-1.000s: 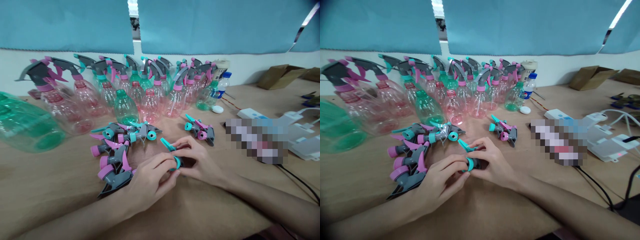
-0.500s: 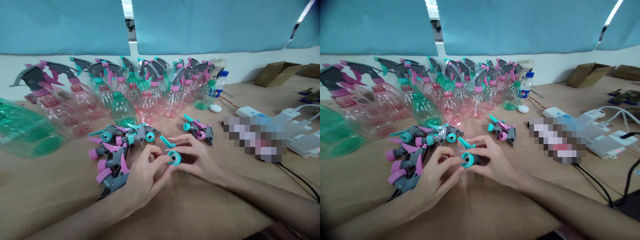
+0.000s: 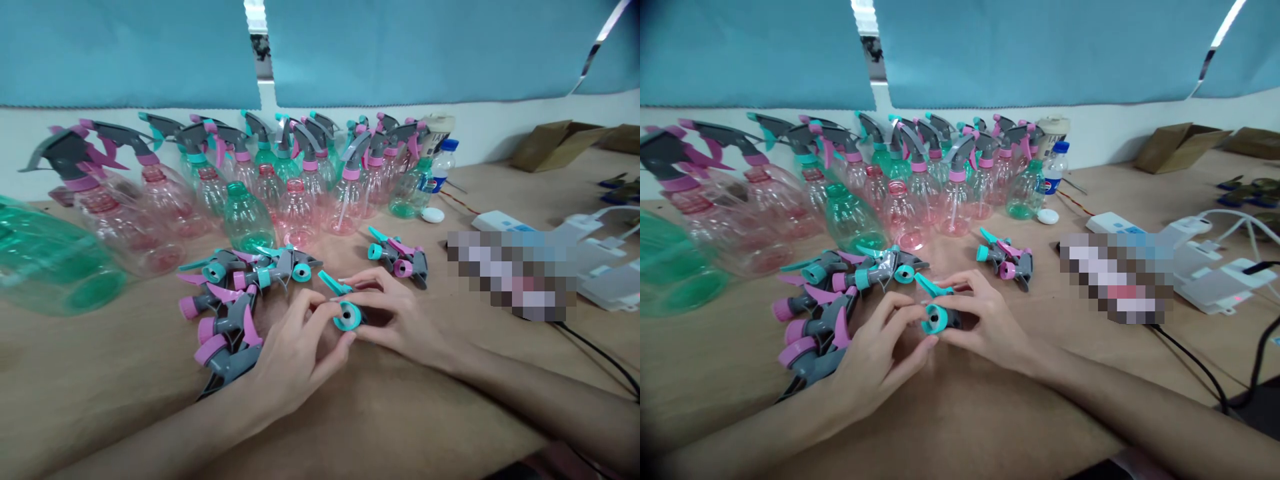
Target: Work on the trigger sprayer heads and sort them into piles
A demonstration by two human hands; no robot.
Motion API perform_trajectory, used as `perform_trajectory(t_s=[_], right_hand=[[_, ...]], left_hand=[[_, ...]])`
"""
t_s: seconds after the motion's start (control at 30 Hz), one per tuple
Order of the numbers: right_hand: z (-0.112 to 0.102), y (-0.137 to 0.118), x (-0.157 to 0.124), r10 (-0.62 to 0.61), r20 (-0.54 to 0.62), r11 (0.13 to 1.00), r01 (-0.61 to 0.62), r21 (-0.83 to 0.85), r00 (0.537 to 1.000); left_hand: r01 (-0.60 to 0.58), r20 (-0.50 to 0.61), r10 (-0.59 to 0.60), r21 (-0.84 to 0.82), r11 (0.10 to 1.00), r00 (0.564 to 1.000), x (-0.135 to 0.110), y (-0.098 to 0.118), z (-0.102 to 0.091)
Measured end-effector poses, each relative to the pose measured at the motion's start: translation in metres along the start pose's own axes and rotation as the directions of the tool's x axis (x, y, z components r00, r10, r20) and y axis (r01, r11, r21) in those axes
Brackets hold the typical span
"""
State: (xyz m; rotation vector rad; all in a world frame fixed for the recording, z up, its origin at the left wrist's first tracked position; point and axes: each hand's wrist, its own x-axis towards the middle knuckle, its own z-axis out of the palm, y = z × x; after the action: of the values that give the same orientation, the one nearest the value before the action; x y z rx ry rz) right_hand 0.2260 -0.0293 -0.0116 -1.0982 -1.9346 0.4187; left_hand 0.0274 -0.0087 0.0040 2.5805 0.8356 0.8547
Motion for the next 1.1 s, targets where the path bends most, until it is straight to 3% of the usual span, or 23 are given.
perform_trajectory(t_s=[0.17,0.4,0.57,0.73,0.93,1.1], right_hand=[[-0.001,0.000,0.001,0.013,0.018,1.000,-0.013,0.005,1.000],[0.001,0.001,0.001,0.011,0.022,1.000,-0.012,0.008,1.000],[0.001,0.002,0.002,0.017,0.027,1.000,-0.017,0.002,0.999],[-0.005,-0.004,0.008,0.030,0.065,0.999,-0.033,0.042,0.997],[-0.034,-0.009,0.003,0.033,0.166,0.999,-0.035,0.005,0.986],[-0.086,0.000,-0.013,0.171,0.110,0.983,-0.161,-0.089,0.979]], left_hand=[[-0.087,0.018,0.089,-0.058,0.994,0.996,-0.003,-0.001,0.001],[0.035,0.021,-0.036,0.041,0.999,0.999,-0.003,-0.001,0.004],[-0.032,0.048,0.033,-0.018,0.999,0.998,-0.001,-0.002,0.005],[-0.095,-0.032,0.092,-0.073,0.993,0.995,-0.004,-0.002,0.005],[-0.197,-0.025,0.196,-0.100,0.975,0.980,-0.009,0.006,0.006],[-0.174,0.001,0.175,-0.089,0.981,0.985,-0.008,0.004,0.007]])
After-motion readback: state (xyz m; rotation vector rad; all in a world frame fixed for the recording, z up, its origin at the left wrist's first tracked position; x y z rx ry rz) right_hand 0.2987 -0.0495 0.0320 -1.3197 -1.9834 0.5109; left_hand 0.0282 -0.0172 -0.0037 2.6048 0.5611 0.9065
